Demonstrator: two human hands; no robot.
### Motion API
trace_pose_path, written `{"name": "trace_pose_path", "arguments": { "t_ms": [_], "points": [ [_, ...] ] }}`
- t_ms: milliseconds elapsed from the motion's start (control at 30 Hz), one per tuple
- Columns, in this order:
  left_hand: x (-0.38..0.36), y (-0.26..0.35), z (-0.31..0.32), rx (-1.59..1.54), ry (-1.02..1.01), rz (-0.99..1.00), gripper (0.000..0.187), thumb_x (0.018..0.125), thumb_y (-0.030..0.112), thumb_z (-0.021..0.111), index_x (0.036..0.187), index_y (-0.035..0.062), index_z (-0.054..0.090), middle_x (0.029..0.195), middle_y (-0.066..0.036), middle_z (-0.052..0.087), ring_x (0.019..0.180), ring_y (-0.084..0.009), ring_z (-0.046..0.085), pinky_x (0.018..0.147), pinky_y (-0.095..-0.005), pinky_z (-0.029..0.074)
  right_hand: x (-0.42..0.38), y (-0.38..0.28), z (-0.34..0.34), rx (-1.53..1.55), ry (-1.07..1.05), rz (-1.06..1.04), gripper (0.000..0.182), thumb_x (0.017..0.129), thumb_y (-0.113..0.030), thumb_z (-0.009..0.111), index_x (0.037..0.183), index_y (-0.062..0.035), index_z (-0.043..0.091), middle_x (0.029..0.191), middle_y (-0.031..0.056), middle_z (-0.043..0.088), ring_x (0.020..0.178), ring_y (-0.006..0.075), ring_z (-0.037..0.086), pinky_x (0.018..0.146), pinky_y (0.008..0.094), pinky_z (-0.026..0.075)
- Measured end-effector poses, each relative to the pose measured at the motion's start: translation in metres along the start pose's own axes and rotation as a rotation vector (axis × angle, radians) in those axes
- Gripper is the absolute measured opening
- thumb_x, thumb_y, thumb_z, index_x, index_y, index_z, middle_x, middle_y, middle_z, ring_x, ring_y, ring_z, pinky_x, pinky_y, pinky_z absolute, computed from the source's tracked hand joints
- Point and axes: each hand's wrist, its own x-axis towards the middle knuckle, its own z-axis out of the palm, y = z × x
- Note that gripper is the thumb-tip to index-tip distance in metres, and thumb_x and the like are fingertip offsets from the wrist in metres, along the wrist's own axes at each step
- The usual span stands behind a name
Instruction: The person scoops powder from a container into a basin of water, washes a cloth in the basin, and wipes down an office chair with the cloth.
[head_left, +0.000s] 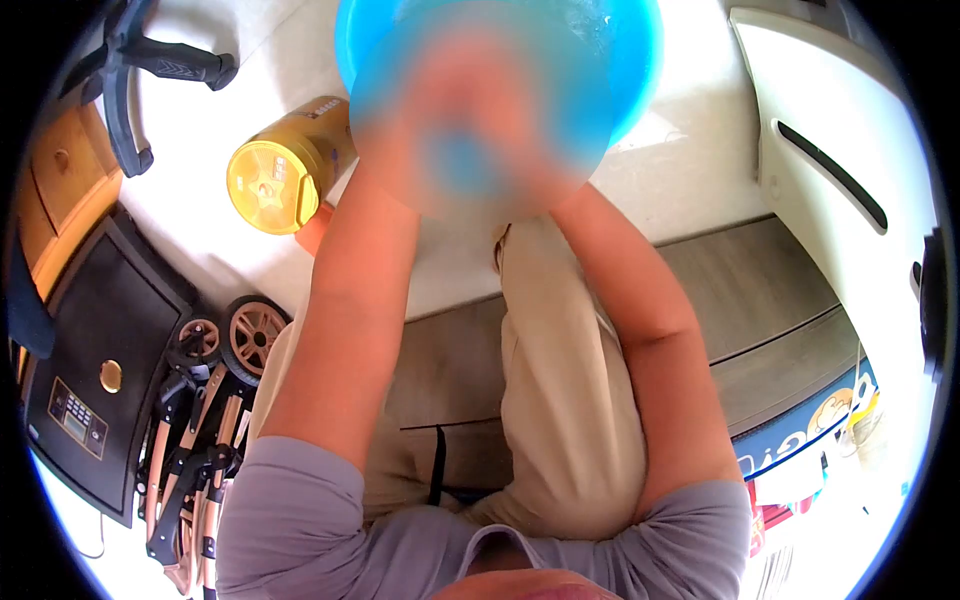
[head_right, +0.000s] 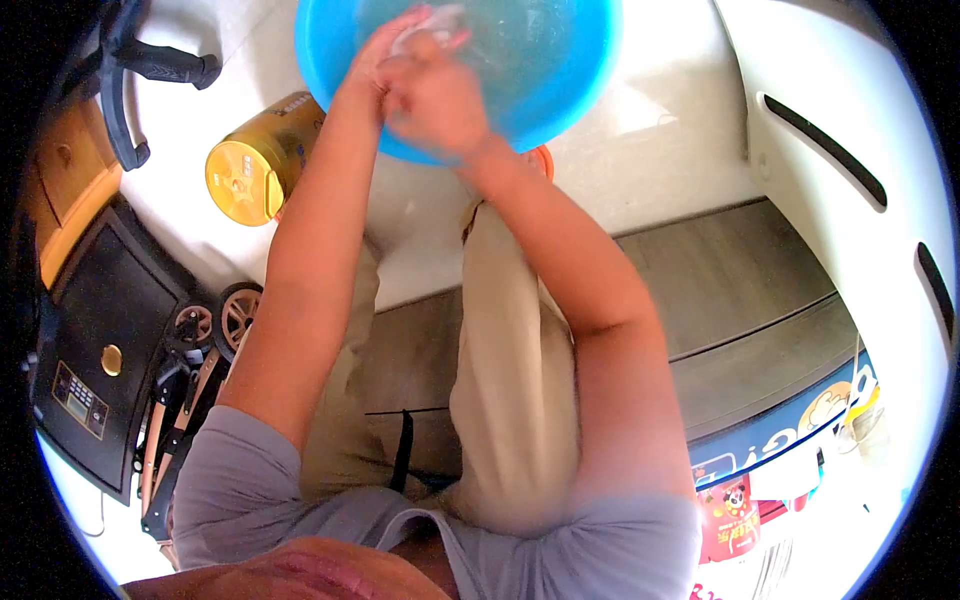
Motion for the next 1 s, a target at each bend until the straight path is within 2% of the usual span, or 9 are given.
{"name": "trace_pose_path", "arguments": {
  "t_ms": [100,400,500,533,600,733,767,867,1000],
  "points": [
    [-0.038,0.015,0.015,-0.291,-0.239,-0.037,0.032,0.091,0.016,0.054,0.12,0.0043,0.048,0.112,-0.012,0.056,0.107,-0.0219,0.055,0.085,-0.0306,0.049,0.004,-0.016,0.007,-0.071,-0.003,-0.054,0.016,0.073,-0.013,0.063,0.088,-0.0121,0.066,0.094,0.0126,0.059,0.074,0.0348,0.06,0.062,0.0389,0.05],
    [-0.016,-0.032,0.019,0.044,0.091,0.333,0.027,0.091,0.023,0.052,0.107,0.0019,0.054,0.102,-0.008,0.058,0.095,-0.0218,0.058,0.083,-0.0349,0.048,0.014,0.093,-0.007,-0.419,-0.043,0.244,0.015,0.086,-0.021,0.053,0.095,-0.0092,0.057,0.097,0.0131,0.057,0.076,0.0387,0.059,0.067,0.0487,0.048],
    [-0.017,-0.003,0.003,0.404,0.165,0.272,0.059,0.087,0.03,0.06,0.137,0.0059,0.037,0.129,-0.013,0.047,0.118,-0.026,0.046,0.099,-0.0357,0.035,-0.005,0.131,-0.008,-0.467,0.036,0.167,0.018,0.082,-0.017,0.054,0.098,-0.0115,0.06,0.104,0.0138,0.056,0.08,0.0363,0.061,0.072,0.0478,0.05],
    [-0.008,0.002,-0.011,1.044,0.174,0.388,0.045,0.09,0.029,0.055,0.129,0.0068,0.046,0.116,-0.012,0.055,0.101,-0.026,0.055,0.09,-0.0375,0.043,-0.011,0.126,-0.006,-0.555,-0.076,0.121,0.019,0.083,-0.016,0.053,0.101,-0.0119,0.058,0.103,0.0137,0.056,0.082,0.0358,0.061,0.072,0.0471,0.05],
    [-0.008,-0.009,-0.021,1.426,0.272,0.587,0.04,0.087,0.029,0.057,0.118,0.0027,0.051,0.108,-0.012,0.056,0.099,-0.0273,0.056,0.089,-0.0374,0.045,-0.022,0.112,0.0,-0.727,-0.3,0.023,0.023,0.084,-0.012,0.051,0.107,-0.0127,0.056,0.102,0.0135,0.057,0.086,0.0347,0.061,0.073,0.0458,0.05],
    [0.003,-0.017,-0.028,1.735,0.473,0.505,0.047,0.084,0.034,0.058,0.117,0.0013,0.053,0.115,-0.017,0.055,0.104,-0.0329,0.055,0.092,-0.0388,0.044,-0.011,0.108,0.007,-0.272,-0.275,0.373,0.02,0.078,-0.01,0.058,0.098,-0.0106,0.061,0.092,0.0129,0.058,0.083,0.0328,0.06,0.072,0.0415,0.05],
    [0.007,-0.017,-0.025,1.733,0.549,0.409,0.047,0.085,0.035,0.057,0.118,0.0018,0.053,0.116,-0.016,0.055,0.105,-0.0327,0.055,0.092,-0.0391,0.044,-0.011,0.118,0.014,-0.085,-0.188,0.444,0.019,0.076,-0.01,0.059,0.094,-0.01,0.062,0.089,0.0128,0.059,0.082,0.0325,0.06,0.072,0.0407,0.05],
    [0.032,-0.018,-0.031,0.081,0.196,0.095,0.043,0.088,0.037,0.053,0.115,0.0037,0.054,0.115,-0.014,0.057,0.103,-0.0316,0.056,0.089,-0.0414,0.045,-0.002,0.072,0.014,0.224,0.009,0.282,0.012,0.07,-0.009,0.062,0.082,-0.0082,0.064,0.079,0.0125,0.058,0.074,0.033,0.06,0.068,0.0404,0.05],
    [0.027,-0.022,-0.044,0.018,-0.256,0.224,0.045,0.092,0.032,0.051,0.13,0.0092,0.046,0.12,-0.011,0.055,0.096,-0.0263,0.057,0.086,-0.038,0.046,0.001,-0.024,0.01,0.13,-0.015,0.044,0.009,0.072,-0.012,0.063,0.08,-0.0099,0.064,0.082,0.0114,0.058,0.075,0.0325,0.06,0.068,0.0408,0.05]
  ]
}}
